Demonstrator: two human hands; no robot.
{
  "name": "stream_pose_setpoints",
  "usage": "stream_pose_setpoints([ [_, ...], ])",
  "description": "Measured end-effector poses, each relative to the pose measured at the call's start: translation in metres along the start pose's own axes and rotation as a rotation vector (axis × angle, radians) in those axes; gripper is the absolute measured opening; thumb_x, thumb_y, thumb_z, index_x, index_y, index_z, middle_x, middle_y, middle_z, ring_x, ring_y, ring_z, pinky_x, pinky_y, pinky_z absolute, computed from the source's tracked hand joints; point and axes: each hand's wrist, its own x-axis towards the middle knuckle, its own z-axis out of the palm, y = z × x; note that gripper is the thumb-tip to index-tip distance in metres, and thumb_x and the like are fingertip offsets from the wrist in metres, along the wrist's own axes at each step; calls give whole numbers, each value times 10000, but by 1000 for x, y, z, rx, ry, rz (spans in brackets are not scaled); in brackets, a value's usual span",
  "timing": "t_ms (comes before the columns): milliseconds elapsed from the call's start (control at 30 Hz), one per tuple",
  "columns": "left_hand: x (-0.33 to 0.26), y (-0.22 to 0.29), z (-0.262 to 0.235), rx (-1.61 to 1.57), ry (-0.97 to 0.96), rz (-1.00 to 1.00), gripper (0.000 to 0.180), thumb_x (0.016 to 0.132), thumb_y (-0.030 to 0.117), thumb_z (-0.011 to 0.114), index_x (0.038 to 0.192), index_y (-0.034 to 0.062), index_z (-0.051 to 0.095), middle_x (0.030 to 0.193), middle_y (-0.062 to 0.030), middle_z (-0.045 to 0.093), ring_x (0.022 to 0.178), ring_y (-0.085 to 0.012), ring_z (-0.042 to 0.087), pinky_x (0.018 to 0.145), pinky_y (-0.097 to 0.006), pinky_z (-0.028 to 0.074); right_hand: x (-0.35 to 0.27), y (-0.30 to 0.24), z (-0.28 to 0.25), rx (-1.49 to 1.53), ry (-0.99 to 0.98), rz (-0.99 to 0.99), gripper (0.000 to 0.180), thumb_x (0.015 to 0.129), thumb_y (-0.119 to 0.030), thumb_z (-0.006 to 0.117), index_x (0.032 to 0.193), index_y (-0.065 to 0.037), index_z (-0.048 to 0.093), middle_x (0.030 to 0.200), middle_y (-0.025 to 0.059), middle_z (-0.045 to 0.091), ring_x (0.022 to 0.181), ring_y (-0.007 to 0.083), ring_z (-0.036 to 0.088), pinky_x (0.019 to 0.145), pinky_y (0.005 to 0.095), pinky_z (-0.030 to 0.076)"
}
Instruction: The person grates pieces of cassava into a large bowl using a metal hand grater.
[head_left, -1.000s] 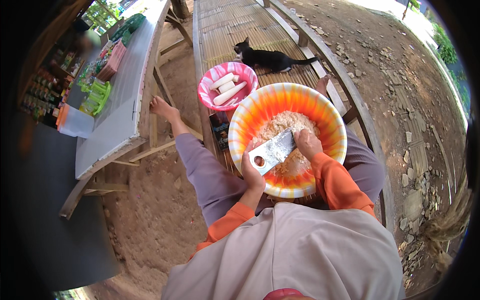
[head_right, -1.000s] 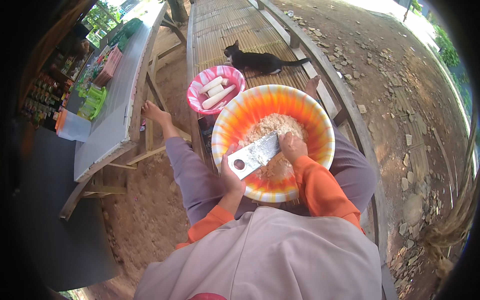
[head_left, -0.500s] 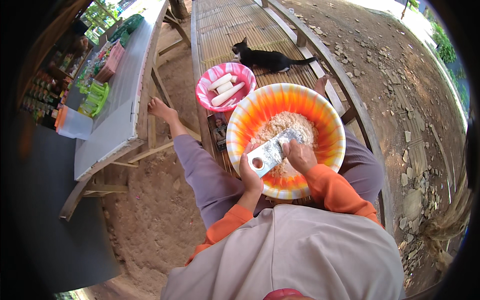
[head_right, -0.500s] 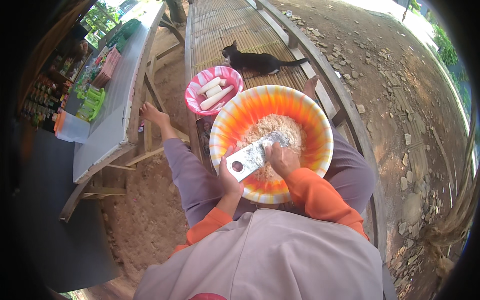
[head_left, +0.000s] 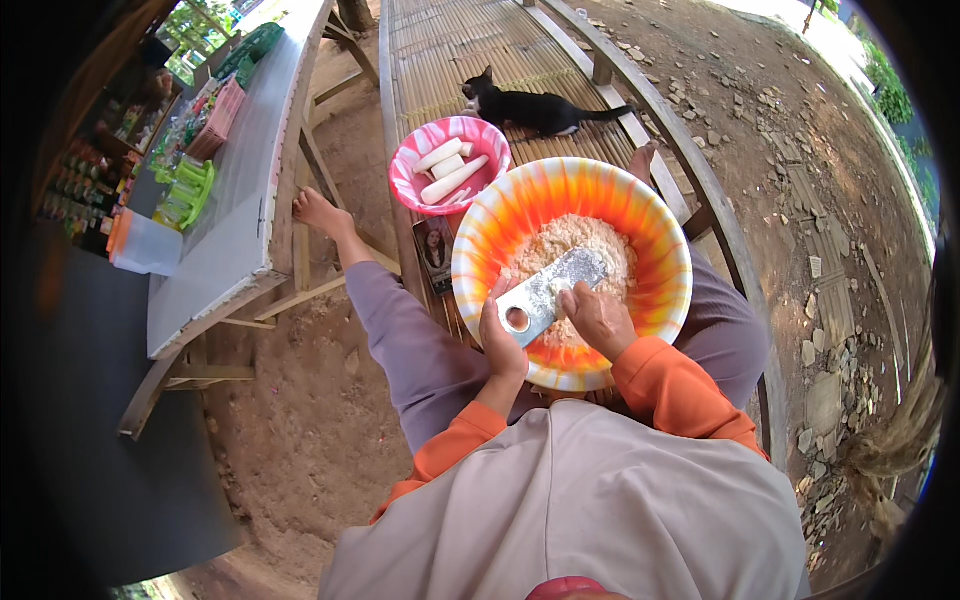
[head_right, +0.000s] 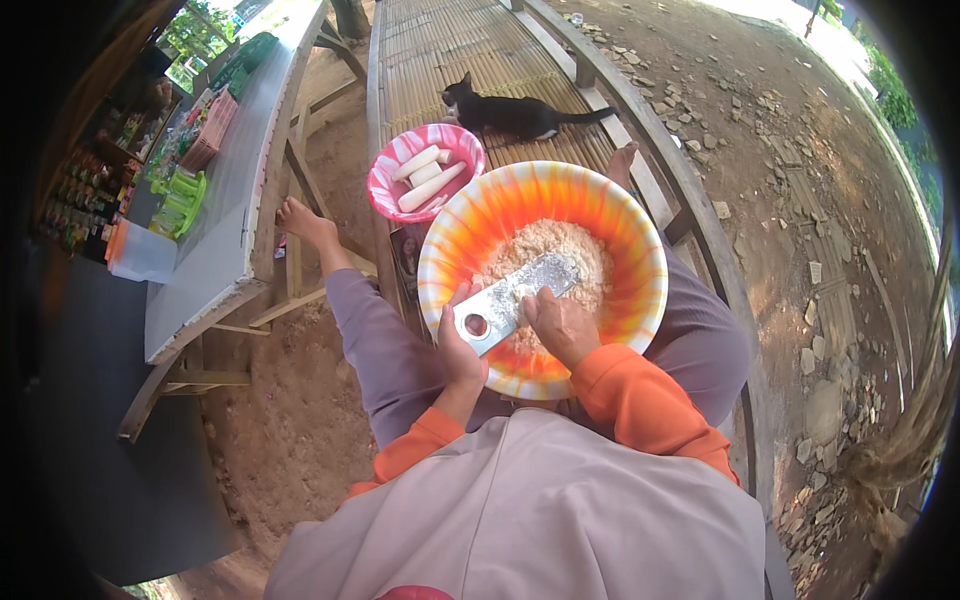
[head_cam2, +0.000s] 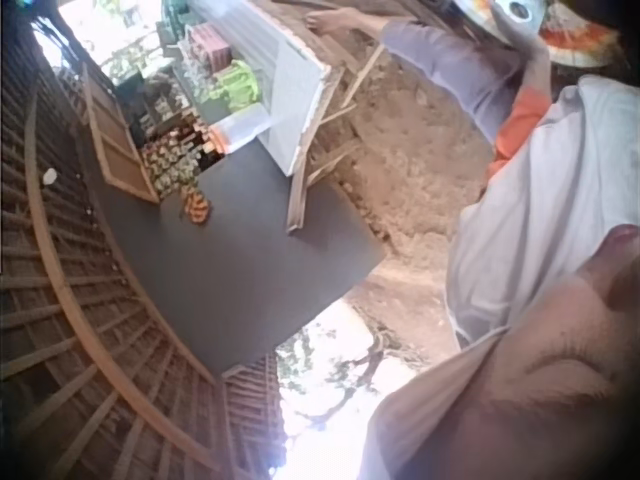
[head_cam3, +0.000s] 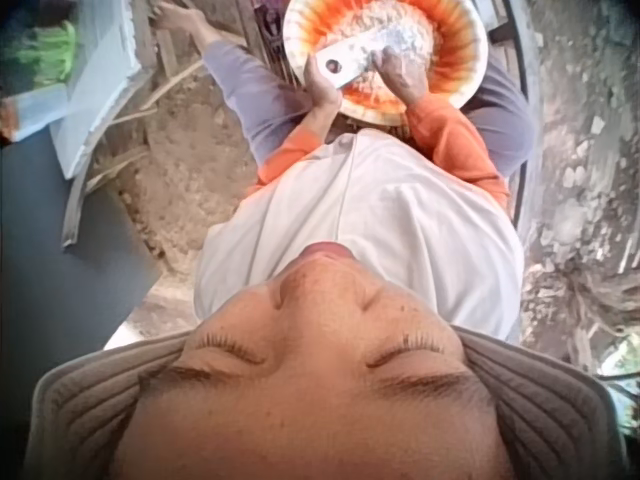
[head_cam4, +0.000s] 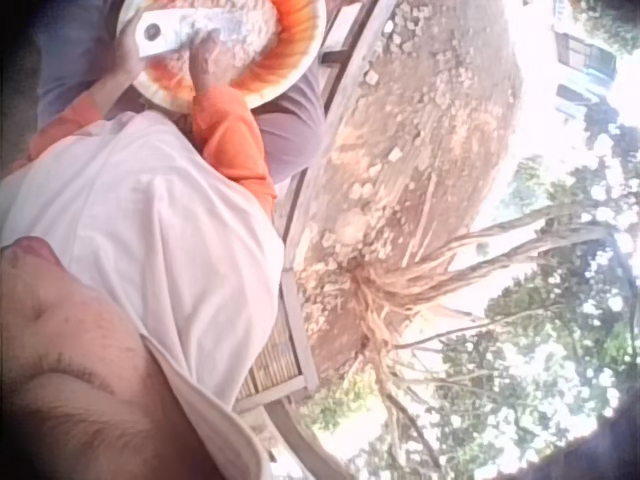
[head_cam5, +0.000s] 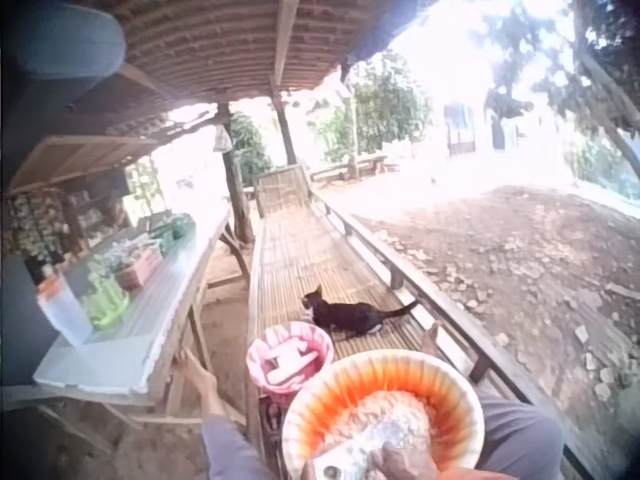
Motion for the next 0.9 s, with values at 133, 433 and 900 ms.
stream_pose_setpoints([
  [133,-2,-4,2,19,-3,45,484,964,288,230,1262,-53,400,1242,-186,475,1125,-253,482,982,-347,355,45,43,19,46,202,36,407,886,-386,397,787,-19,546,745,242,612,687,422,589,665,506,452],
  [433,1,-1,2,-61,30,16,482,964,290,233,1255,-54,404,1251,-188,470,1149,-258,464,992,-351,347,8,7,8,7,70,-10,376,883,-375,424,792,-33,552,713,234,608,670,427,584,640,519,445],
  [900,0,-2,-4,-20,-7,8,502,957,317,242,1288,-36,374,1279,-182,443,1173,-264,444,996,-371,347,18,18,14,-10,155,-50,385,881,-376,419,764,-37,559,690,237,601,661,407,594,624,512,459],
])
